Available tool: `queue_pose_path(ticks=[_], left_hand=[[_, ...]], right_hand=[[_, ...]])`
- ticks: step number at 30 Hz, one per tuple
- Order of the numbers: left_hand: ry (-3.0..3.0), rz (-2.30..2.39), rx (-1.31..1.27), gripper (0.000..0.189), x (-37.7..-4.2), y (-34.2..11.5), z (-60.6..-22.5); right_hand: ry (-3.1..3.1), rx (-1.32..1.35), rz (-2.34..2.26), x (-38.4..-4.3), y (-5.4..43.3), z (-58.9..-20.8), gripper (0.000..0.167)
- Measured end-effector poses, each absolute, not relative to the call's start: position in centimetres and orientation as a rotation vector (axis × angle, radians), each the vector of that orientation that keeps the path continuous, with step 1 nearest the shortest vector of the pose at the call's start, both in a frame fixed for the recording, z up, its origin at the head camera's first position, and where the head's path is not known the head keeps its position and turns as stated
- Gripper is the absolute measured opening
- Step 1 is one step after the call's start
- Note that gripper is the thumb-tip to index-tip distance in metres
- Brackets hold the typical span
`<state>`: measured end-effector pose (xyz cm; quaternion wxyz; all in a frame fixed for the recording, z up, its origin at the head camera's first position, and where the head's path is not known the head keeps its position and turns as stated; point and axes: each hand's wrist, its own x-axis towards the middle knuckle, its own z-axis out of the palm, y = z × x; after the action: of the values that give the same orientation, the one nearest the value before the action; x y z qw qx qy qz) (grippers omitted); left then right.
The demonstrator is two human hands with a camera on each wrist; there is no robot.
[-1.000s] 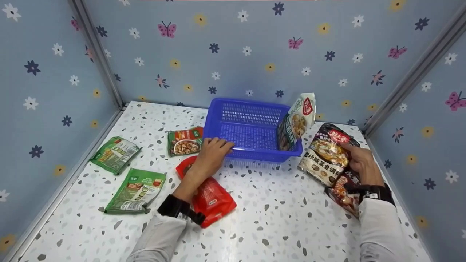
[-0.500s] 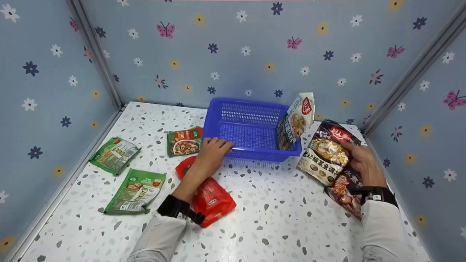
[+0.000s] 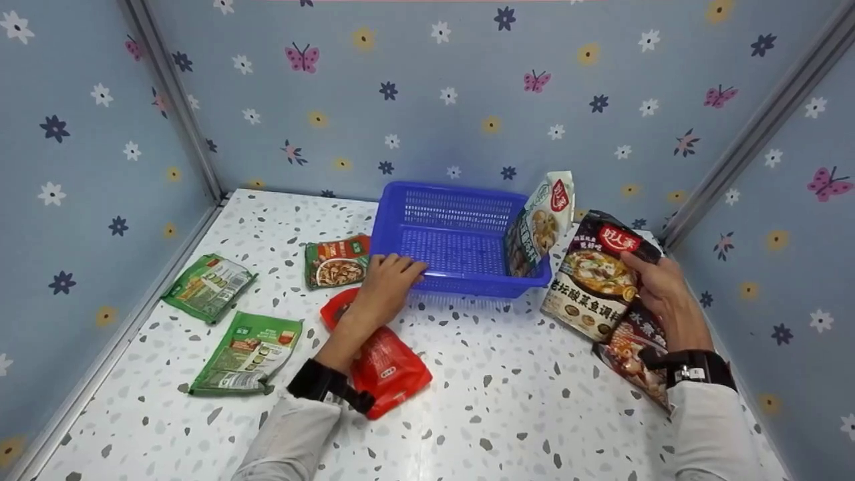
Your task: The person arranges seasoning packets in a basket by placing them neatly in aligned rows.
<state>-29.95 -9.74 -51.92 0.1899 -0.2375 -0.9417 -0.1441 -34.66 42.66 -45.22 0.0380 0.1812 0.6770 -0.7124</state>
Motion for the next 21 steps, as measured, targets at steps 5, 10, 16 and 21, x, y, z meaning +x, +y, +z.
queue_pose_path(ticks=[5, 10, 16, 21], left_hand=[[-2.650, -0.410, -0.669, 0.033, -30.0, -9.8, -52.0], [-2.629, -0.410, -0.674, 0.031, -30.0, -9.8, -52.0], [-2.616, -0.420, -0.686, 0.030, -29.9, -9.7, -52.1], [-2.651, -0.404, -0.667, 0.032, -30.0, -9.7, -52.0]], right_hand=[[2.338, 0.448, -2.093, -33.7, 41.4, -45.0, 0.042], [2.639, 0.305, -1.947, -32.3, 40.1, -44.8, 0.039], [2.969, 0.174, -1.730, -30.0, 38.3, -44.7, 0.052], [3.125, 0.097, -1.759, -28.5, 36.9, -45.2, 0.039]])
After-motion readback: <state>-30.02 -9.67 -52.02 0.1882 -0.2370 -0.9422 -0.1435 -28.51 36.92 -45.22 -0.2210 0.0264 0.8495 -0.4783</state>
